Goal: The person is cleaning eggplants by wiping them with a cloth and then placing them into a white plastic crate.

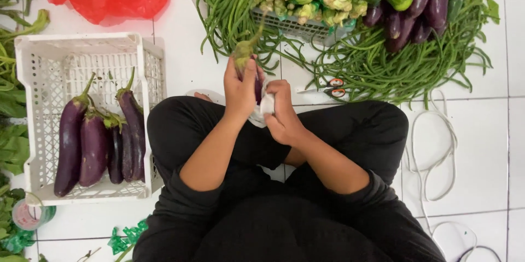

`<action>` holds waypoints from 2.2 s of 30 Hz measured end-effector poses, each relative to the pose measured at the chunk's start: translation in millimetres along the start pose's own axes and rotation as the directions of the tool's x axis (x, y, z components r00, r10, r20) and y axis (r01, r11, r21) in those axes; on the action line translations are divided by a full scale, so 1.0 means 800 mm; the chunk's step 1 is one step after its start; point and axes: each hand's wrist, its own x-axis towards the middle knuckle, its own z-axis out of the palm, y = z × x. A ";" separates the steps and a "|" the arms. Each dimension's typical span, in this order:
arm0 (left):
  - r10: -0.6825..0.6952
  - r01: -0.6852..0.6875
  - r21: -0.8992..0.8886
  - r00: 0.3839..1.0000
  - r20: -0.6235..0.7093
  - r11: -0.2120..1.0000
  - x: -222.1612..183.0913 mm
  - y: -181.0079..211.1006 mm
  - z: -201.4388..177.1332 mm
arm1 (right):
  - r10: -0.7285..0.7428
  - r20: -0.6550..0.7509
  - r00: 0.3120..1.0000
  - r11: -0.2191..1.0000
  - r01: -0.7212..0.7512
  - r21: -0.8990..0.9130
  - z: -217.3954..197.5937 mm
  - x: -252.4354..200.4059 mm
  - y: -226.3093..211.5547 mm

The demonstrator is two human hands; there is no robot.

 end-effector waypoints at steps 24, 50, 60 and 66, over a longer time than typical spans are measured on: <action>-0.159 0.172 -0.308 0.985 0.068 0.936 -0.024 -0.049 0.019 | -0.244 -0.254 0.936 0.965 0.208 -0.162 -0.059 0.010 0.063; -0.054 0.057 -0.082 0.998 0.040 0.995 -0.005 -0.015 0.014 | 0.056 -0.271 0.961 0.998 -0.044 0.051 -0.065 -0.003 0.059; -0.230 -0.065 -0.678 0.913 -0.336 0.732 0.007 0.021 -0.011 | 0.742 -0.029 0.670 0.549 -0.582 0.599 -0.022 -0.002 0.057; 0.017 -0.017 -0.002 0.925 0.378 1.000 -0.031 0.010 0.017 | 0.892 -0.073 0.446 0.229 -0.307 0.924 -0.062 0.038 0.009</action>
